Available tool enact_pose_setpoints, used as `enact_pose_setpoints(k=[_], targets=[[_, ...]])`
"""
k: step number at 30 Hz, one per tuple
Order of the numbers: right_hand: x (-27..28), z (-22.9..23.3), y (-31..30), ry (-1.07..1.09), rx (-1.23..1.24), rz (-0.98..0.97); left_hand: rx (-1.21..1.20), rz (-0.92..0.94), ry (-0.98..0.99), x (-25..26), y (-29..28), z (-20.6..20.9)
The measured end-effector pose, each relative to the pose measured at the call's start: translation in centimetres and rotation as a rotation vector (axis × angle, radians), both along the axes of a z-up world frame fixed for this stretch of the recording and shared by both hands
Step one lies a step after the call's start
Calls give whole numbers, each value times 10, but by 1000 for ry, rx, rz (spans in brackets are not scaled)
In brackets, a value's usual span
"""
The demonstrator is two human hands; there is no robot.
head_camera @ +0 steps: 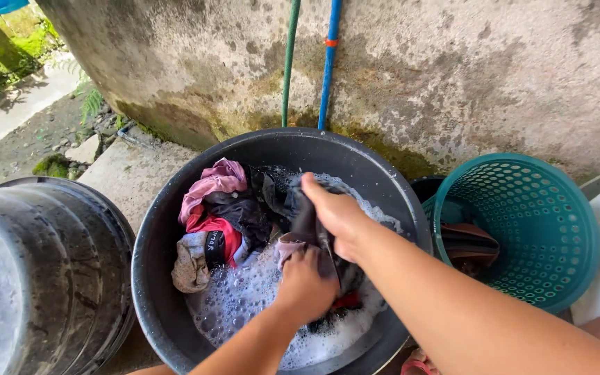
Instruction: Hand-washing clothes in a tub with water and detergent.
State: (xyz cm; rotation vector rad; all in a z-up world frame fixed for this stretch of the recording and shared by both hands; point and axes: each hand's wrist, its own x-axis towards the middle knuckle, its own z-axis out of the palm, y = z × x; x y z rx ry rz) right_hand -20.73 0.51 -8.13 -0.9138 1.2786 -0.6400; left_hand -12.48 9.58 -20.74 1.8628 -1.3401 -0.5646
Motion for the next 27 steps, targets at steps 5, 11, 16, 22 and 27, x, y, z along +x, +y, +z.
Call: enact_pose_setpoints(k=[5, 11, 16, 22, 27], targets=[[12, 32, 16, 80, -196, 0, -142, -74, -551, 0, 7, -3], [6, 104, -2, -17, -283, -125, 333, -31, -101, 27, -16, 117], [13, 160, -40, -614, -186, 76, 59, -187, 350, 47, -37, 170], [30, 209, -26, -734, -138, -119, -148, -148, 343, 15, -10, 214], [21, 218, -24, -757, -174, -128, -15, 336, 170, 15, -45, 217]])
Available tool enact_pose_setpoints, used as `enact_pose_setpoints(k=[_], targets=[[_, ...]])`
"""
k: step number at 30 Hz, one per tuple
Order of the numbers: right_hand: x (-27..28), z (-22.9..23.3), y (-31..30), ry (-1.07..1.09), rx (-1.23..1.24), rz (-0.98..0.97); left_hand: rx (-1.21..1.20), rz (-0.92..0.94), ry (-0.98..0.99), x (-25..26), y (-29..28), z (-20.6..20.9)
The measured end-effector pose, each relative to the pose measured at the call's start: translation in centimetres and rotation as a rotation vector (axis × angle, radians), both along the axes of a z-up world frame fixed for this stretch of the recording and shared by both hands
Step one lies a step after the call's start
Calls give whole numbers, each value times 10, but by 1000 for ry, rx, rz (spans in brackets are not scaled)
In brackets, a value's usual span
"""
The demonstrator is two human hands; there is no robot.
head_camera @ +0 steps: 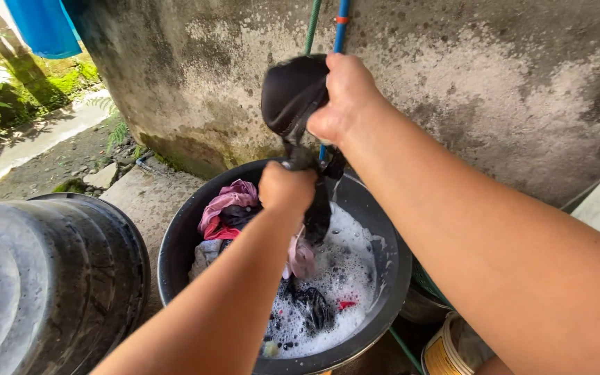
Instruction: Hand-washing clothes in a tub with water and detergent.
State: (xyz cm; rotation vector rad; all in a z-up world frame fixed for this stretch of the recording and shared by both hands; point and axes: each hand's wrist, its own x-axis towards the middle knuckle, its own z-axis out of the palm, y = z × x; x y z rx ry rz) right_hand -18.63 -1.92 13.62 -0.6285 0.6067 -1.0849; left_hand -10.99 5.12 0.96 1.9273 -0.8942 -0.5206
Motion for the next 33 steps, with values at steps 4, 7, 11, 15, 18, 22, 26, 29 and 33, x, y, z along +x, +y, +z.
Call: enact_pose_setpoints(k=[4, 7, 11, 15, 18, 22, 26, 29, 33], targets=[[-42, -81, -60, 295, 126, 296, -153, 37, -24, 30, 2, 37], [-56, -86, 22, 564, 351, 268, -149, -70, -97, 37, 3, 86], [-78, -108, 24, 625, 184, 457, -336, -194, 322, 34, -1, 136], [-70, -50, 62, 634, -201, -96, -488, -262, 323, 37, -14, 180], [-54, -26, 78, 412, -558, -77, -556, -434, 434, 32, -23, 190], [-35, -17, 78, 144, -699, 3, -538, -847, 812, 33, -38, 178], [-43, -70, 10, 146, -492, 10, -447, -786, 862, 32, -6, 157], [-34, -90, -7, 151, -394, 19, -323, -645, 901, 32, 12, 127], [-35, -91, 15, 142, -179, 133, -357, -405, 962, 11, 10, 90]])
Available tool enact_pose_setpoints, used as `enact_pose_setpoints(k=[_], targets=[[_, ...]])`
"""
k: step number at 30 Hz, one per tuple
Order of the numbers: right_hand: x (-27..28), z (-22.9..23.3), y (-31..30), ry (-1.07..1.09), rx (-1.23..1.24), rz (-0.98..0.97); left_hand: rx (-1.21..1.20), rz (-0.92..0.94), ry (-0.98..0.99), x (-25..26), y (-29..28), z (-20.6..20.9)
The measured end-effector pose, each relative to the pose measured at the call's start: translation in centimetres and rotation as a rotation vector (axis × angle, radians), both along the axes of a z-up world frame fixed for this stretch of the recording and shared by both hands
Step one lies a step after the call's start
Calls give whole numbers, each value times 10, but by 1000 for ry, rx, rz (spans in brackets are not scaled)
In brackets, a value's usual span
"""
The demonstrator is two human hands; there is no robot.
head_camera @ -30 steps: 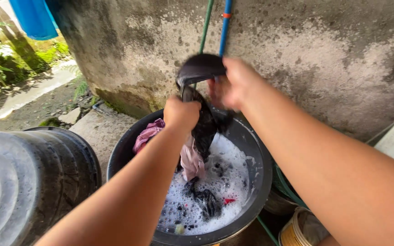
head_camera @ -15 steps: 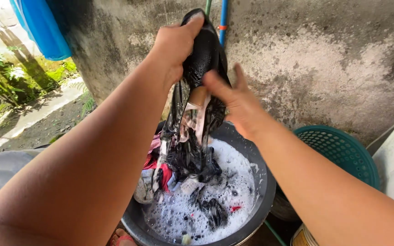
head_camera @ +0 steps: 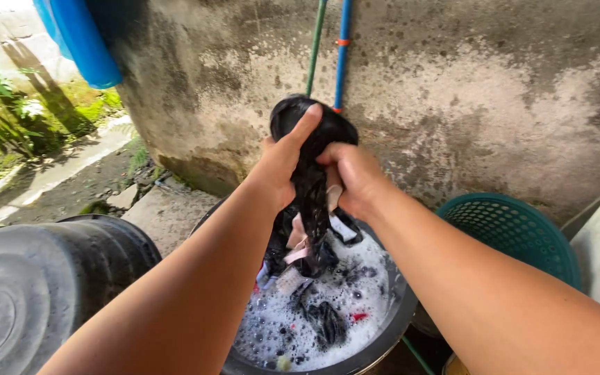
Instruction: Hand-washing clothes in a tub with water and detergent.
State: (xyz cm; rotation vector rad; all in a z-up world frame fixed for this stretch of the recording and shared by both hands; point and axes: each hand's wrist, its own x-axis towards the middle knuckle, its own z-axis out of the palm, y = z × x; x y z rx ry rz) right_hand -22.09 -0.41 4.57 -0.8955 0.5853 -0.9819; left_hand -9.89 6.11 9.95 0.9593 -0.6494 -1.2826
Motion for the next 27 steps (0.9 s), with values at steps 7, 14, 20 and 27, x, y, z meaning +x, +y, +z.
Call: enact_pose_setpoints(k=[7, 14, 20, 27], targets=[[0, -14, 59, 283, 5, -113, 136, 310, 105, 5, -32, -37], [9, -20, 76, -134, 261, 27, 222, 441, -170, -14, -9, -83], [22, -42, 45, 58, 140, -214, 276, 409, -779, -21, 8, -57], [22, -10, 58, 765, 51, -604, 273, 424, -876, -18, -4, -64]])
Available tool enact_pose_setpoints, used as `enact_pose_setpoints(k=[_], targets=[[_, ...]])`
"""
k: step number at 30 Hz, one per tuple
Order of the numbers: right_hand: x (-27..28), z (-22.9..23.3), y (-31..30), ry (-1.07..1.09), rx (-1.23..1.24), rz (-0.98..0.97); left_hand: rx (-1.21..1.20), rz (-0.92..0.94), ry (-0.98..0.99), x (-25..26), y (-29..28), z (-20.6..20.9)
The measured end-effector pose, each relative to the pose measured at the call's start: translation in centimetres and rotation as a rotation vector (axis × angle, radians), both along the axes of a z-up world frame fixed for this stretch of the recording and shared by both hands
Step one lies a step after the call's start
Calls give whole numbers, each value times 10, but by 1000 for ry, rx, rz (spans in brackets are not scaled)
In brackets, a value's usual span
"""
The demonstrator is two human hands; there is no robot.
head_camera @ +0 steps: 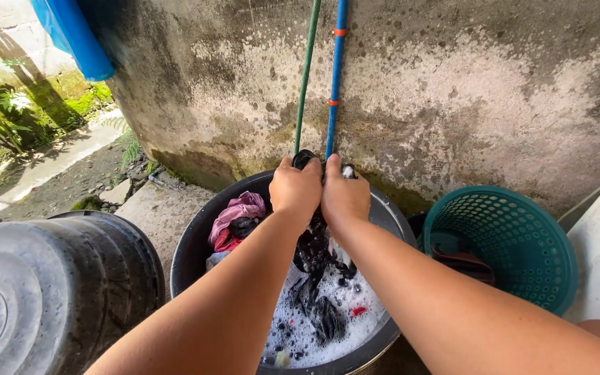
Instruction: Hand-washing clothes in a tub with water and detergent.
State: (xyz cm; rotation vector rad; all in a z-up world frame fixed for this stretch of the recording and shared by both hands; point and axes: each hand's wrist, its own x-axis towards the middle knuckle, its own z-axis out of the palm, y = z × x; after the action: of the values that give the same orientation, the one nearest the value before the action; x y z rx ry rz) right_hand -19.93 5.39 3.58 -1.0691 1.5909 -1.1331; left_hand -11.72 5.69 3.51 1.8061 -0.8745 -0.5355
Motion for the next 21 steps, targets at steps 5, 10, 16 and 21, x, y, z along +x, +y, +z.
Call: enact_pose_setpoints(k=[5, 10, 16, 21], targets=[[-9, -28, -18, 189, -103, -9, 28, 5, -56, 4, -13, -25], [-38, -111, -67, 517, -298, 167, 89, -151, -151, 5, -9, -70], [-53, -98, 8, 1053, 207, 673, 314, -548, -231, -2, 31, -193], [-30, -172, 10, 1471, 456, 902, 426, -590, -311, -10, 61, -238]])
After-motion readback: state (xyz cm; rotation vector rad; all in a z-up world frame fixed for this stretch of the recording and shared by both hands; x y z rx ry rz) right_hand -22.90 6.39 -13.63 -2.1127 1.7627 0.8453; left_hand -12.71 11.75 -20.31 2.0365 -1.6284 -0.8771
